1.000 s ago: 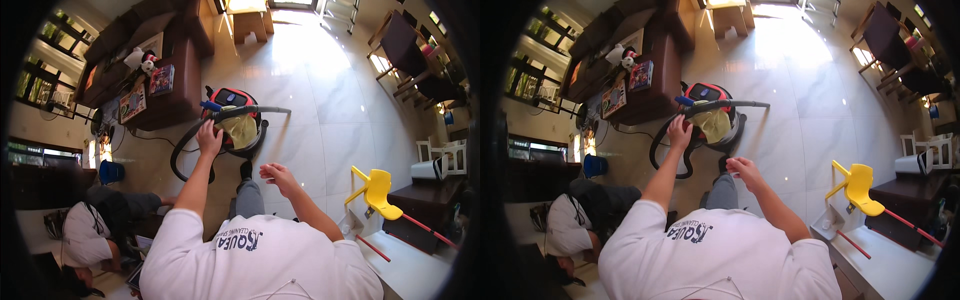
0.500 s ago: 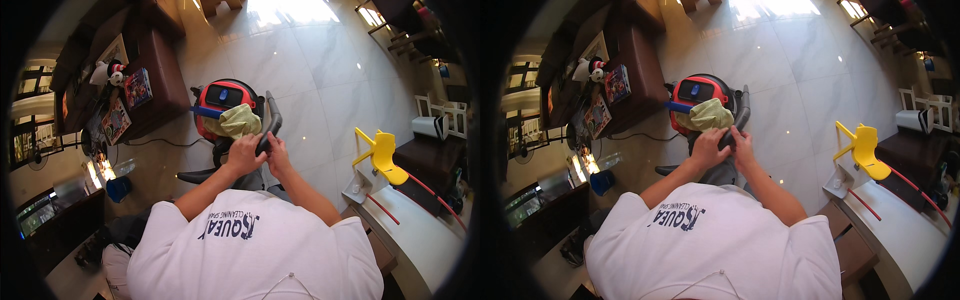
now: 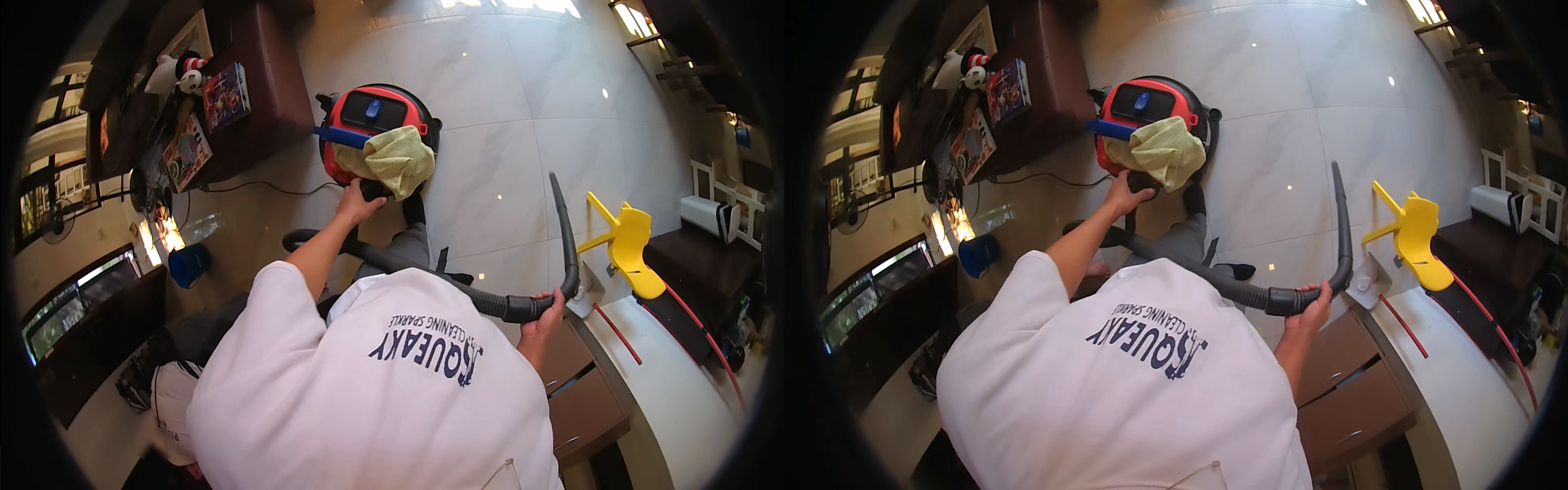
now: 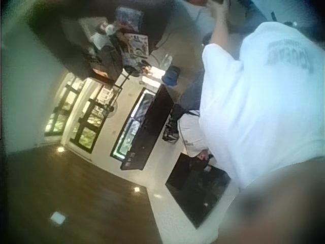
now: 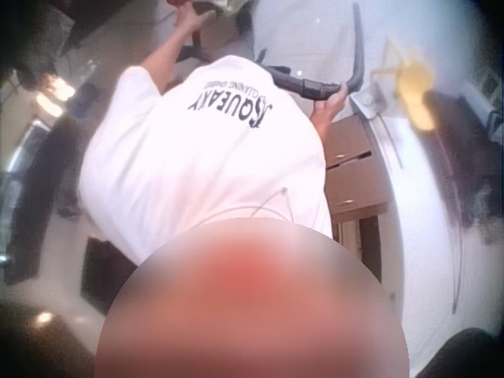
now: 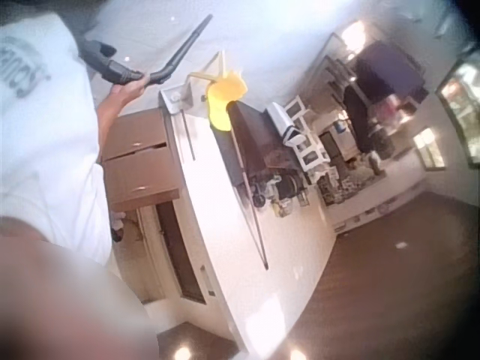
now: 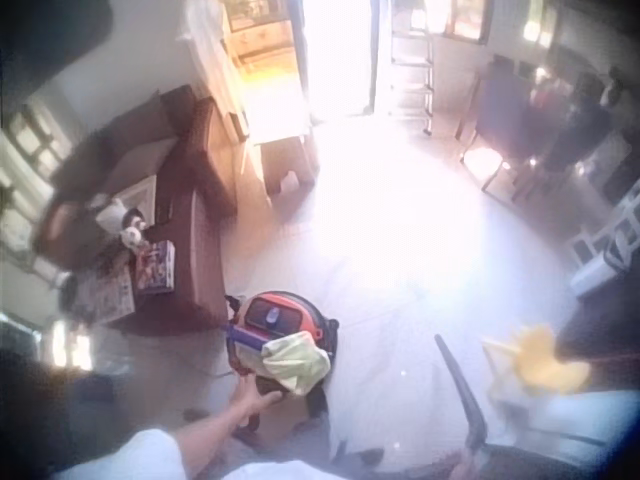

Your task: The person uses a vacuum cleaner hose to clean dust and debris from the top of a cardboard box and the adjacent wall. They hold the box steady with one hand while maneuvering the vacuum nozzle with the other.

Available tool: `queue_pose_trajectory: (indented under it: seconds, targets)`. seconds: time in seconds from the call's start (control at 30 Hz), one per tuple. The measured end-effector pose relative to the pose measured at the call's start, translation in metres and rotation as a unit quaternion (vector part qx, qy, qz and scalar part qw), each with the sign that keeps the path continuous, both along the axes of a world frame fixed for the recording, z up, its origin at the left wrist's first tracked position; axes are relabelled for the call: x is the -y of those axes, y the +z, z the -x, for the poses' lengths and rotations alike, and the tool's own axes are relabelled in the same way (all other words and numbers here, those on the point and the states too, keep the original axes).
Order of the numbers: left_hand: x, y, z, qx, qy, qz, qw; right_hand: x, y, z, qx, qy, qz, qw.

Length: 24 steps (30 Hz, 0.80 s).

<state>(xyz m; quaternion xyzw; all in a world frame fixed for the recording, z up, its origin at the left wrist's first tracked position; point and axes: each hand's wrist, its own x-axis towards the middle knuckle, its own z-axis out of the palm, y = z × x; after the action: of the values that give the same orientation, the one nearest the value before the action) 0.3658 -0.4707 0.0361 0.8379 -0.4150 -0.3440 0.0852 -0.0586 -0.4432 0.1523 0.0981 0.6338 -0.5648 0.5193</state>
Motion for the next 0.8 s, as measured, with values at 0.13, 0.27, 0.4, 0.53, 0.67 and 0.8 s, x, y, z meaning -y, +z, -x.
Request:
queue_pose_trajectory:
  seconds: [0.13,0.27,0.4,0.53,0.67,0.8]
  targets:
    - [0.004,-0.004,0.03,0.042,0.083,0.039,0.995,-0.017,0.002,0.052,-0.04,-0.024,0.0,0.999]
    - [0.03,0.005,0.047,0.081,0.03,0.011,0.996,-0.054,-0.012,0.141,-0.06,-0.034,0.007,0.998]
    - [0.047,0.013,0.076,0.105,0.001,-0.019,0.994,-0.087,0.003,0.196,-0.059,-0.025,-0.009,0.998]
    - [0.045,0.002,0.113,0.108,-0.047,0.007,0.993,-0.128,-0.004,0.23,-0.001,-0.051,-0.007,0.999]
    - [0.035,-0.012,0.167,0.086,-0.091,0.041,0.991,-0.18,-0.029,0.235,-0.018,-0.101,0.001,0.995]
    - [0.036,-0.033,0.222,0.063,-0.18,0.056,0.98,-0.224,-0.043,0.231,0.03,-0.177,0.017,0.984]
